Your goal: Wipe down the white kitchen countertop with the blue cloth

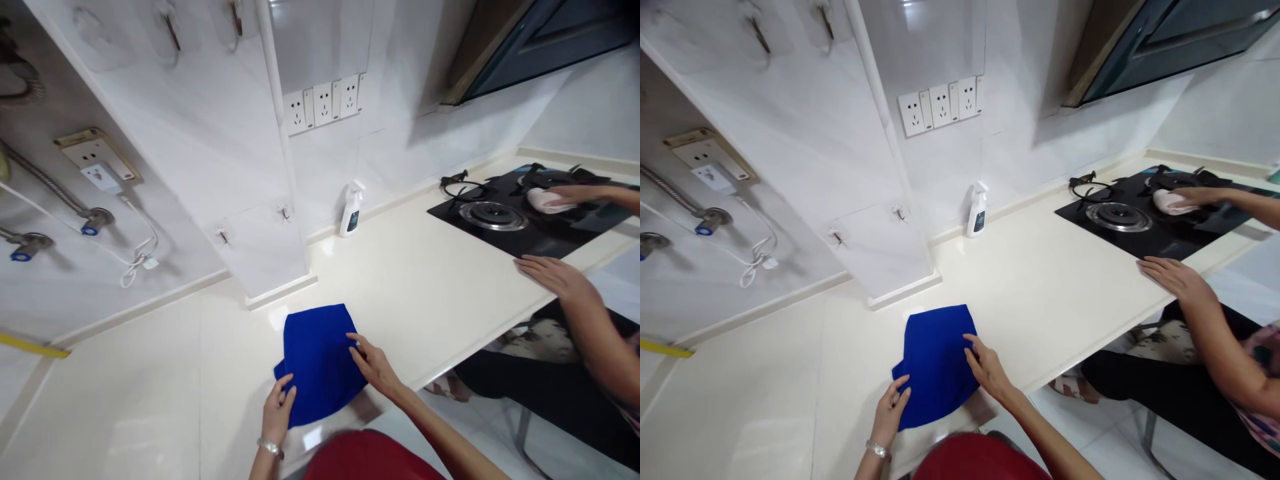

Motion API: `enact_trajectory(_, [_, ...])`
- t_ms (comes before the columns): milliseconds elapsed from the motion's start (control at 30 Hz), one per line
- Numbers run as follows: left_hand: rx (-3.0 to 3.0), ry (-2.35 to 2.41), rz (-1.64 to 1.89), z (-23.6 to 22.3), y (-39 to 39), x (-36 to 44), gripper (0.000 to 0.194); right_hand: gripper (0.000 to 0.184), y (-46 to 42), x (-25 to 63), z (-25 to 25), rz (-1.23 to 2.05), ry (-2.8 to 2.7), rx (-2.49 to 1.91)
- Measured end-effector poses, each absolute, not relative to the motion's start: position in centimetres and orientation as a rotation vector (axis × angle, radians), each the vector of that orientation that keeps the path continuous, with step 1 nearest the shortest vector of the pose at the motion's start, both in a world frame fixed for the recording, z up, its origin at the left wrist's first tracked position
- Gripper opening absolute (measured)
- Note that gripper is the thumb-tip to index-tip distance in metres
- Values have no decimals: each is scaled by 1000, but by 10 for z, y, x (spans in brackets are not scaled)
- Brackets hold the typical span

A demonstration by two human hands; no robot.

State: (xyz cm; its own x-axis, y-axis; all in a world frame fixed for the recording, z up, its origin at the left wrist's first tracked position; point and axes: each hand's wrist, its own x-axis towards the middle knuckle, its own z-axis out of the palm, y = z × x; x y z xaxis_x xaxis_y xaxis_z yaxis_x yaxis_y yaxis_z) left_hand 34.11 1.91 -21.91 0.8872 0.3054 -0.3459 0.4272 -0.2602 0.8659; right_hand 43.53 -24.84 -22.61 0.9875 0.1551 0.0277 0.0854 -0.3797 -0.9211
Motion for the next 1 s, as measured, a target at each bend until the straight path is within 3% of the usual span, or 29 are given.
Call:
enact_trajectory(233, [1903,418,216,-126,51,383,55,41,-265,475,-137,91,-285,-1849])
enact_trajectory(367, [2032,287,221,-78,66,403,46,49,-275,491,-94,150,-543,-1922])
enact_trajectory(533, [2066,253,234,-61,75,443,50,44,-268,524,-72,-64,-805,-2072])
enact_trajectory(700, [2085,285,446,-46,71,471,52,41,-258,552,-62,-260,-728,-2079])
enact_trajectory(833, [2066,246,446,-56,68,460,52,41,-266,542,-72,-318,-655,-2029])
enact_trajectory(1000, [2076,292,70,-140,55,400,42,36,-298,491,-156,-71,-593,-2101])
